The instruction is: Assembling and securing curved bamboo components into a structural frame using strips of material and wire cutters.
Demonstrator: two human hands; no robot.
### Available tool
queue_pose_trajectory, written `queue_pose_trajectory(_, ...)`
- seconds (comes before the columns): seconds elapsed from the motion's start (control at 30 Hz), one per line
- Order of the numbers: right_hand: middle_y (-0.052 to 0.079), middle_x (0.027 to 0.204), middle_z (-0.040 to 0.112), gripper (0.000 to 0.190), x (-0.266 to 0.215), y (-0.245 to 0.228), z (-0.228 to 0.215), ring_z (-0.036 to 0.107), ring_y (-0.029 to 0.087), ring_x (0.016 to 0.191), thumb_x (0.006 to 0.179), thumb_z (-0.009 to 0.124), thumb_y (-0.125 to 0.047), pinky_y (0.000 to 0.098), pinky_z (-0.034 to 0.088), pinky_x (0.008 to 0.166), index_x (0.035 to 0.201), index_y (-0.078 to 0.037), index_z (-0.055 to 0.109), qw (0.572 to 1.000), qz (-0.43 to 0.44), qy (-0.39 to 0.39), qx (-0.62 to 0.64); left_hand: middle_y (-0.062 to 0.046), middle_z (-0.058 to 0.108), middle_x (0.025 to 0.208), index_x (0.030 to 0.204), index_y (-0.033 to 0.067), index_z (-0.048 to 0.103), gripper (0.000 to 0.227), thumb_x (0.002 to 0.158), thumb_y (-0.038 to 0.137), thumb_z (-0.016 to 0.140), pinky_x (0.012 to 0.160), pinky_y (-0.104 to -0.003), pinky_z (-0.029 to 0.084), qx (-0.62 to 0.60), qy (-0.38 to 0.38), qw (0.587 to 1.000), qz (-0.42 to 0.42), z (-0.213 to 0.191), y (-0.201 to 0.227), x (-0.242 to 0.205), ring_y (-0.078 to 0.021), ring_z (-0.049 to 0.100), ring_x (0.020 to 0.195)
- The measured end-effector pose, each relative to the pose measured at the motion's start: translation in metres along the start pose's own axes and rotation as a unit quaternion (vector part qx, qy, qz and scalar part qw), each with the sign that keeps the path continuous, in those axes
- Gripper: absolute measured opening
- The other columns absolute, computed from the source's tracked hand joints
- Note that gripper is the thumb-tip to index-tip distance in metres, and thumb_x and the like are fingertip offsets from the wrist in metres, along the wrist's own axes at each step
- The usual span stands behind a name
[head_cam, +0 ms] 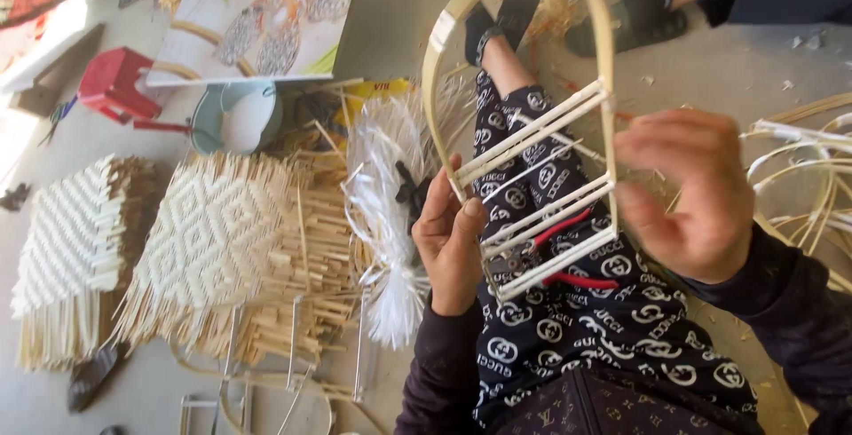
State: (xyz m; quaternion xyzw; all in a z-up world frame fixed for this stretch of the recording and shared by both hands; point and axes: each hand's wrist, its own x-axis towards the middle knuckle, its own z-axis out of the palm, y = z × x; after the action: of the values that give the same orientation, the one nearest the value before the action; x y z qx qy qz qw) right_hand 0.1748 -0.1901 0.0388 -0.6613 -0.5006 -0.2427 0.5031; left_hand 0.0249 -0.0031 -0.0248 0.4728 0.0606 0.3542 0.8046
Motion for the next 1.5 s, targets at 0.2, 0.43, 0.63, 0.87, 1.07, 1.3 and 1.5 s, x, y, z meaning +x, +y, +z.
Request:
queue_pose_trajectory(0.2,0.008,0.121,0.069,0.030,0.055,-0.050,0.035,0.063,0.028,0.117,0.091,0.074,-0.011,0.0412,0.049,0.102,0.119,-0.003,0.067,0.970,-0.180,-0.154,-0.057,-0.004,0.057,0.122,0.147,-0.0081,0.054,0.050,0.104,0.014,0.067,0.076,-0.022,0.046,0.055,-0.002,0.995,0.088,0.005,-0.003,-0.013,-0.0085,0.054,0.092)
queue_pose_trajectory(0.43,0.001,0.113,0.069,0.034,0.056,-0.051,0.063,0.063,0.019,0.104,0.084,0.077,-0.013,0.0371,0.048,0.091,0.118,-0.007,0.073,0.961,-0.173,-0.210,-0.047,-0.005,0.059,0.120,0.144,-0.0076,0.056,0.046,0.104,0.013,0.066,0.073,-0.023,0.046,0.063,0.035,0.990,0.122,-0.008,-0.017,-0.019,-0.0095,0.055,0.089)
queue_pose_trajectory(0.63,0.001,0.115,0.070,0.034,0.052,-0.054,0.076,0.063,0.019,0.102,0.086,0.075,-0.015,0.0358,0.046,0.090,0.118,-0.003,0.073,0.955,-0.190,-0.215,-0.071,-0.003,0.061,0.115,0.144,-0.0070,0.057,0.045,0.105,0.015,0.066,0.080,-0.023,0.043,0.062,0.070,0.988,0.120,-0.018,-0.024,-0.022,-0.0094,0.052,0.093)
queue_pose_trajectory(0.87,0.001,0.115,0.069,0.035,0.049,-0.051,0.078,0.063,0.019,0.103,0.087,0.076,-0.016,0.0376,0.046,0.092,0.119,-0.003,0.072,0.949,-0.199,-0.232,-0.077,-0.001,0.059,0.100,0.143,-0.0071,0.059,0.044,0.105,0.014,0.066,0.068,-0.021,0.037,0.019,0.074,0.991,0.106,-0.020,-0.031,-0.022,-0.0075,0.049,0.081)
queue_pose_trajectory(1.07,0.003,0.118,0.070,0.038,0.042,-0.051,0.079,0.062,0.019,0.108,0.087,0.076,-0.014,0.0372,0.045,0.094,0.122,-0.001,0.071,0.946,-0.192,-0.238,-0.105,-0.002,0.064,0.105,0.140,-0.0075,0.058,0.044,0.103,0.014,0.065,0.067,-0.022,0.039,0.004,0.071,0.992,0.106,-0.016,-0.027,-0.019,-0.0077,0.050,0.078)
queue_pose_trajectory(1.3,0.009,0.122,0.068,0.033,0.055,-0.058,0.051,0.060,0.027,0.120,0.092,0.070,-0.015,0.0432,0.044,0.107,0.123,-0.003,0.068,0.956,-0.207,-0.184,-0.096,-0.004,0.065,0.097,0.137,-0.0105,0.059,0.042,0.100,0.011,0.063,0.068,-0.021,0.040,-0.004,0.091,0.991,0.100,-0.013,-0.011,-0.017,-0.0081,0.054,0.079)
queue_pose_trajectory(1.5,0.002,0.128,0.061,0.026,0.031,-0.023,0.001,0.057,0.010,0.117,0.103,0.057,-0.011,0.0305,0.046,0.104,0.130,-0.008,0.056,0.990,0.053,0.058,0.118,-0.008,0.062,0.099,0.130,-0.0103,0.063,0.034,0.101,0.006,0.067,0.074,-0.025,0.046,0.122,0.056,0.974,0.183,0.009,-0.020,-0.049,-0.0119,0.059,0.083)
